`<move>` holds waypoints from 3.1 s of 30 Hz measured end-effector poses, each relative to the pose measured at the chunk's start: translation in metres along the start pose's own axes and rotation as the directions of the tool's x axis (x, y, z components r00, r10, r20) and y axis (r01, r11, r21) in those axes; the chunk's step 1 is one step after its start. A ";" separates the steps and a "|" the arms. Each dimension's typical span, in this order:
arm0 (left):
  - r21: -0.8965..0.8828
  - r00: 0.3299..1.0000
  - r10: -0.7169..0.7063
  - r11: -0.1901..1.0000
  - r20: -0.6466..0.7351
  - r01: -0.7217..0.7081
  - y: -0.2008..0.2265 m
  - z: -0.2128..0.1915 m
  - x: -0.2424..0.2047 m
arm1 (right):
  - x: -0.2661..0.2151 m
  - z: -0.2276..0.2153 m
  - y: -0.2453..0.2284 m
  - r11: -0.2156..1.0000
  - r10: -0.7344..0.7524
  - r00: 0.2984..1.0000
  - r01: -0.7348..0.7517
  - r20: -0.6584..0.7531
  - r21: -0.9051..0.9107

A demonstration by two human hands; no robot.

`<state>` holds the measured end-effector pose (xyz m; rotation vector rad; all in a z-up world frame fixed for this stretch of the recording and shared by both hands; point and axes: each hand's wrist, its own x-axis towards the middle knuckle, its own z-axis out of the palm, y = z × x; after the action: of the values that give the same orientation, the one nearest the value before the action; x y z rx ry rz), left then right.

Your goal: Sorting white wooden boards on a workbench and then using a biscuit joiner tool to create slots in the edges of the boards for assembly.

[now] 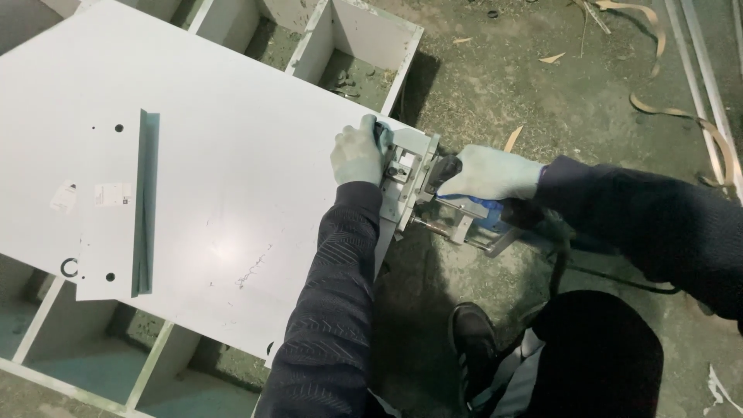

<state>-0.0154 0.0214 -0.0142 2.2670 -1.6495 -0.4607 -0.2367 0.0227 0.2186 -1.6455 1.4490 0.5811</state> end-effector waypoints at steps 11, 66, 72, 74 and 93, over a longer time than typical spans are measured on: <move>-0.024 0.999 0.015 1.000 -0.038 -0.016 0.008 -0.007 -0.007 | -0.016 -0.005 -0.008 0.997 -0.071 0.997 0.071 0.004 -0.028; 0.223 0.960 0.005 0.973 -0.280 0.060 0.039 -0.045 -0.226 | 0.105 0.096 0.239 0.560 0.326 0.931 -0.048 -0.166 0.827; 0.175 0.967 0.006 0.984 -0.255 0.040 0.037 -0.062 -0.214 | 0.110 0.102 0.251 0.634 0.232 0.949 0.020 -0.215 0.773; 0.167 0.994 0.021 0.986 -0.104 -0.003 0.024 -0.074 -0.198 | 0.107 0.103 0.254 0.644 0.239 0.953 -0.013 -0.185 0.765; 0.032 0.978 0.011 0.999 -0.206 -0.005 -0.056 -0.012 -0.193 | -0.103 0.020 0.047 0.975 -0.146 0.960 0.180 -0.239 0.127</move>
<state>-0.0182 0.2222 -0.0112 2.2438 -1.5711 -0.1899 -0.3009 0.0982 0.2761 -1.7360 1.4619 0.1908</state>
